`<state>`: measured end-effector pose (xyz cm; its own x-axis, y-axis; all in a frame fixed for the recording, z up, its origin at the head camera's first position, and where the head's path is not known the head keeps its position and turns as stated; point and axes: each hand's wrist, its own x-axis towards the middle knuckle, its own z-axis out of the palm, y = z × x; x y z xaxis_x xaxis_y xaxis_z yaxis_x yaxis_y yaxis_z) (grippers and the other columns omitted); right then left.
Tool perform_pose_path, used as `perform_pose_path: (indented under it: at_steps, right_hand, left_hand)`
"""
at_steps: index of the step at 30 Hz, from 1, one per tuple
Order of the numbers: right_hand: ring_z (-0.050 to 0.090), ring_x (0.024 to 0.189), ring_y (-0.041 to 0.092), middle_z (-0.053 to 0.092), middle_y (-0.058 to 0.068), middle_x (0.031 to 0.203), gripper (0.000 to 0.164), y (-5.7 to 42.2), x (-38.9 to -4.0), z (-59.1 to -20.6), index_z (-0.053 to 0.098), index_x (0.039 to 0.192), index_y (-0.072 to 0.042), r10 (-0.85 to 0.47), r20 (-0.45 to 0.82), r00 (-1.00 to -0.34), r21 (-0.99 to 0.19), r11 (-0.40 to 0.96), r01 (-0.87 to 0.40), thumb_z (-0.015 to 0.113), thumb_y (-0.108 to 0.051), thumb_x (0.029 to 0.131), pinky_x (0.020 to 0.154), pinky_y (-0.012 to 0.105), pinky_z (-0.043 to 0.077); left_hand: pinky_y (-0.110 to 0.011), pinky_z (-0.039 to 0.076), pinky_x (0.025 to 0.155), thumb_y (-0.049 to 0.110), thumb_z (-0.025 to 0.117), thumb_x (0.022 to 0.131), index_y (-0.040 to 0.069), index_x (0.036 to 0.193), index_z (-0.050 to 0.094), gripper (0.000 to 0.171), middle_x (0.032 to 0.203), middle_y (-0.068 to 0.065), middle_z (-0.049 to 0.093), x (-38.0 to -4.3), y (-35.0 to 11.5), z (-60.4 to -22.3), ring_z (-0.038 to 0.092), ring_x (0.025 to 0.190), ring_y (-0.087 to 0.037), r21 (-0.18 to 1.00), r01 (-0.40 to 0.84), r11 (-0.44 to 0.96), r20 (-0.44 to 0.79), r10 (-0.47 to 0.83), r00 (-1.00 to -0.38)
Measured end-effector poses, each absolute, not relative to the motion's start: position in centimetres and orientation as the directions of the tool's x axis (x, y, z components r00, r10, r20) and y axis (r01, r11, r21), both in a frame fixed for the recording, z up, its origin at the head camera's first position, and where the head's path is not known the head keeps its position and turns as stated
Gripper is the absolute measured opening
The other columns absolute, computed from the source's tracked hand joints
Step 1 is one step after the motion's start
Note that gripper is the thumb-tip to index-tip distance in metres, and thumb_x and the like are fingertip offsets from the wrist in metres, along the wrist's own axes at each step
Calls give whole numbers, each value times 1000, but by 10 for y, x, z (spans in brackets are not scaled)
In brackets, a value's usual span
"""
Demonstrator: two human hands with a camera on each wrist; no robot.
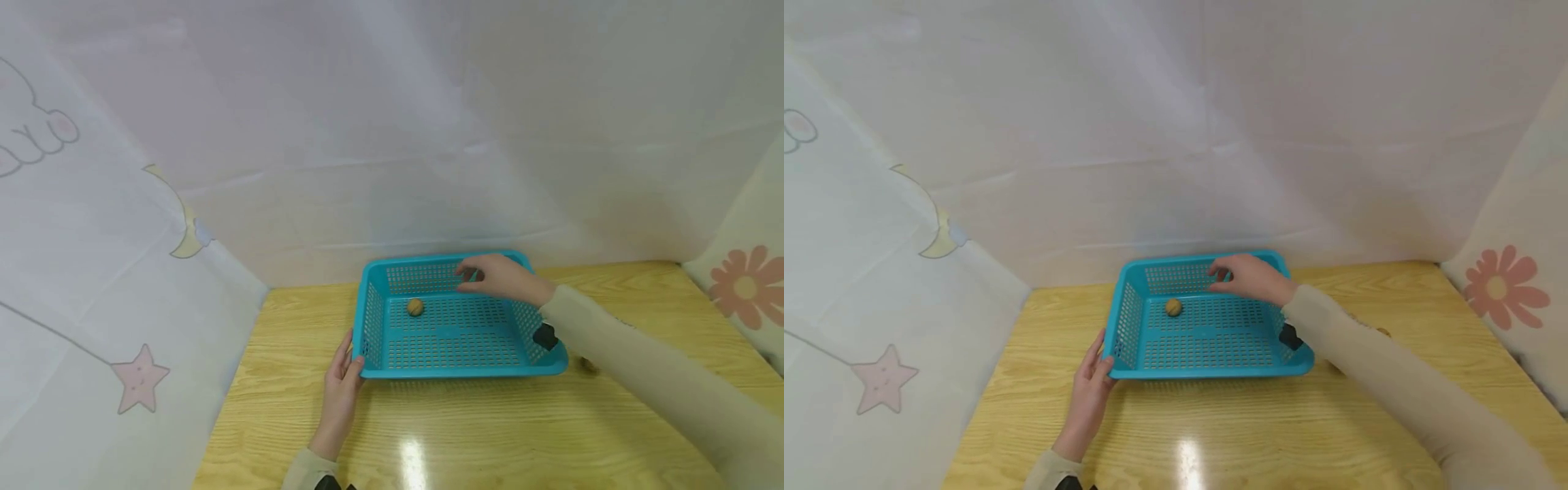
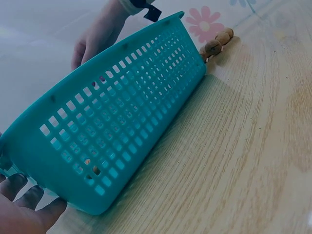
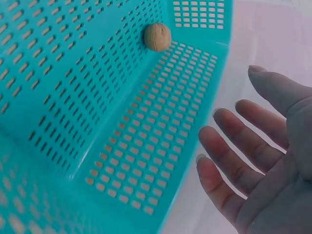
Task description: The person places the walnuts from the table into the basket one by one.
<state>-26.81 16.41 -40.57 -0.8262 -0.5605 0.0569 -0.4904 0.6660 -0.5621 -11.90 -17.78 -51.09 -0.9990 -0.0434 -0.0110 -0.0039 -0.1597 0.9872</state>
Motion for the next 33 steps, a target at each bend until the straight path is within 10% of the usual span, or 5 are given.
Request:
perform_pose_path:
  at_steps: [33]
  right_hand:
    - [65, 92, 15, 72, 8, 119, 28, 321, -180, -421, 73, 122, -7, -406, 102, -908, -453, 794, -405, 74, -21, 99, 70, 29, 56]
  left_hand:
    - [-35, 52, 107, 15, 52, 110, 11, 166, 25, 62, 164, -20, 38, -119, -180, -513, 43, 147, -38, 987, 17, -159, 13, -28, -1000]
